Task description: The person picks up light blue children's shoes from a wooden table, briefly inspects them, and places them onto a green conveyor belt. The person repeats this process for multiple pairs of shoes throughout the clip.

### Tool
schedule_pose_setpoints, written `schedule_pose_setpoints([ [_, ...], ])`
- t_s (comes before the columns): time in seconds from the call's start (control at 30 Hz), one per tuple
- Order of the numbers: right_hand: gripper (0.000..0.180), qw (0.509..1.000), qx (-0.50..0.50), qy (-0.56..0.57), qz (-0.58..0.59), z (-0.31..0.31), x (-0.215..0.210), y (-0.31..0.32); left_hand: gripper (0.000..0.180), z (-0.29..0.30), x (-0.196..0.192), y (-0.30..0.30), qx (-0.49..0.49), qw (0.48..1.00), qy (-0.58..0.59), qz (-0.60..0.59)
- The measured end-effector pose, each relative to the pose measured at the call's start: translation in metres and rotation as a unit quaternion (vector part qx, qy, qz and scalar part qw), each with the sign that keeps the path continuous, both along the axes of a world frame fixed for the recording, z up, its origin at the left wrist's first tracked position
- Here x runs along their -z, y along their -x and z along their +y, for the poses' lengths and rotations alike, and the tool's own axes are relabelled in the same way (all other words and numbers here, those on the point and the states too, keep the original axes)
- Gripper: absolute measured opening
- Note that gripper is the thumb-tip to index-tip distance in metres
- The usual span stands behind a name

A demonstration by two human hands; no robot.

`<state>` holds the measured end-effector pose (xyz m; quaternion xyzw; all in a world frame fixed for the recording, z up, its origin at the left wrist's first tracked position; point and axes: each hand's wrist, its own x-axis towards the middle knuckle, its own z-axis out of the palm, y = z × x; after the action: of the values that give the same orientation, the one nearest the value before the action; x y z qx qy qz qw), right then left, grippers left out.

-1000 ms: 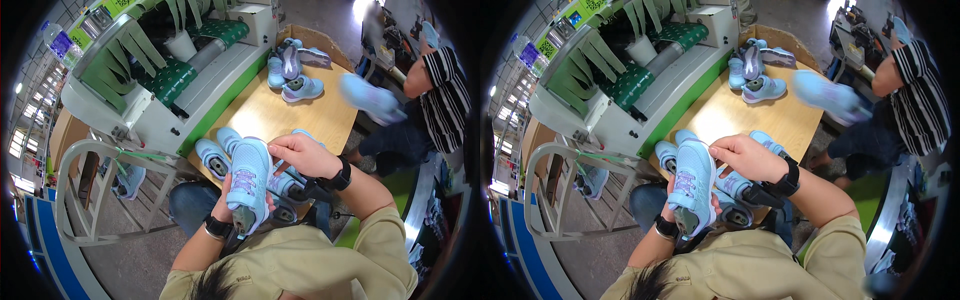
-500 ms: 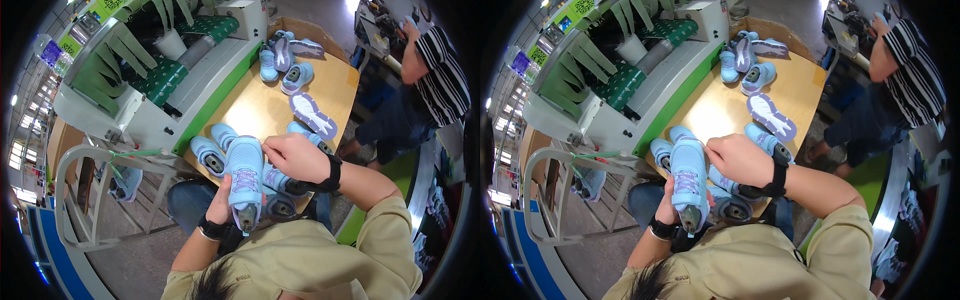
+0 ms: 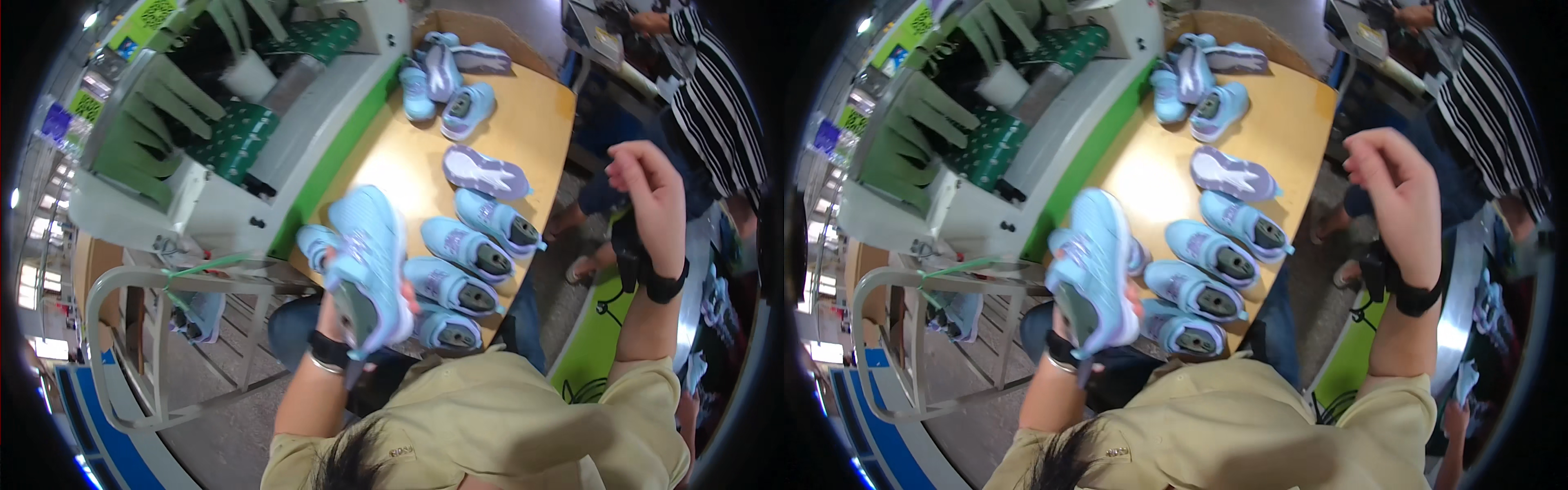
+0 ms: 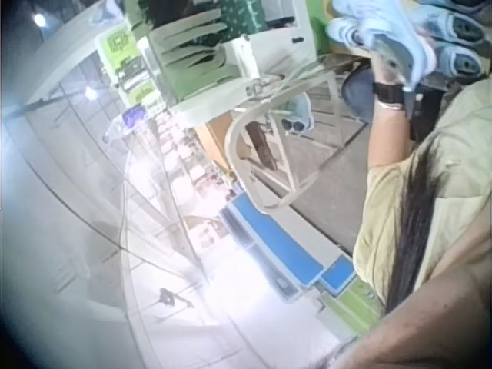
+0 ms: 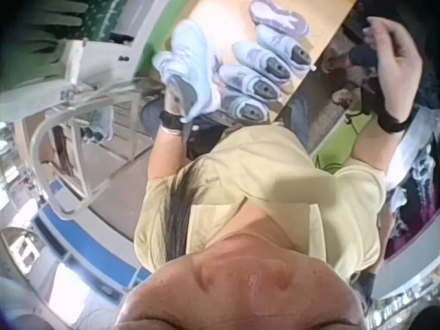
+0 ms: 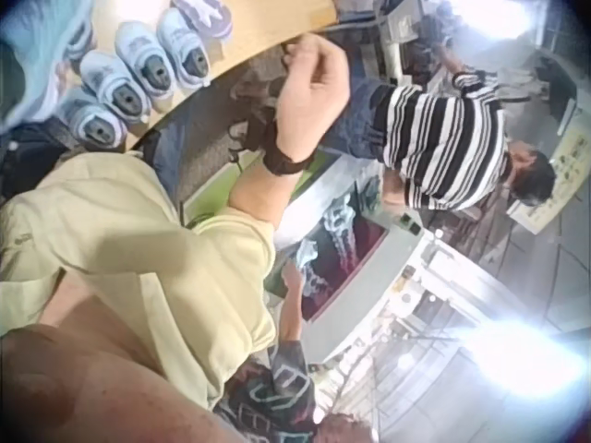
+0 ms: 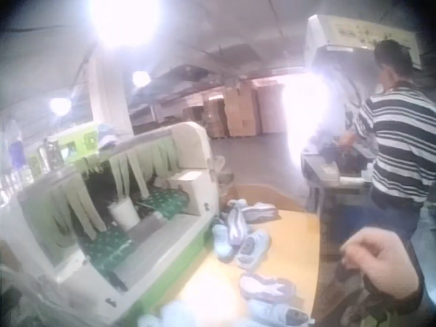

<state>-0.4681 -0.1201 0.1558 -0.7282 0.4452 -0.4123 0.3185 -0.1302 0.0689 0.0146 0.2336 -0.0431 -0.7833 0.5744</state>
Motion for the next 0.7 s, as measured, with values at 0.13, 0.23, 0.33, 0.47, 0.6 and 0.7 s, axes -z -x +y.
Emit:
schedule_pose_setpoints([
  [0.13,0.017,0.994,-0.028,-0.031,0.105,-0.005,0.051,0.013,0.101,-0.042,-0.036,-0.045,-0.097,0.977,0.115,-0.151],
  [0.23,0.039,0.974,-0.127,0.021,0.188,-0.001,0.146,-0.001,0.095,-0.082,-0.062,-0.105,-0.153,0.959,0.221,-0.095],
  [0.33,0.062,0.990,-0.098,-0.054,0.084,0.016,0.213,-0.023,0.088,-0.119,-0.055,-0.164,-0.275,0.941,0.194,-0.047],
  [0.47,0.066,0.987,-0.082,-0.107,0.091,0.021,0.193,-0.027,0.075,-0.135,-0.037,-0.173,-0.372,0.908,0.160,-0.105],
  [0.6,0.061,0.990,-0.090,-0.089,0.070,0.014,0.126,-0.047,0.069,-0.132,-0.020,-0.172,-0.426,0.883,0.162,-0.108],
  [0.7,0.064,0.990,-0.135,-0.021,-0.019,-0.015,0.068,-0.081,0.066,-0.131,-0.020,-0.177,-0.315,0.924,0.202,-0.078],
])
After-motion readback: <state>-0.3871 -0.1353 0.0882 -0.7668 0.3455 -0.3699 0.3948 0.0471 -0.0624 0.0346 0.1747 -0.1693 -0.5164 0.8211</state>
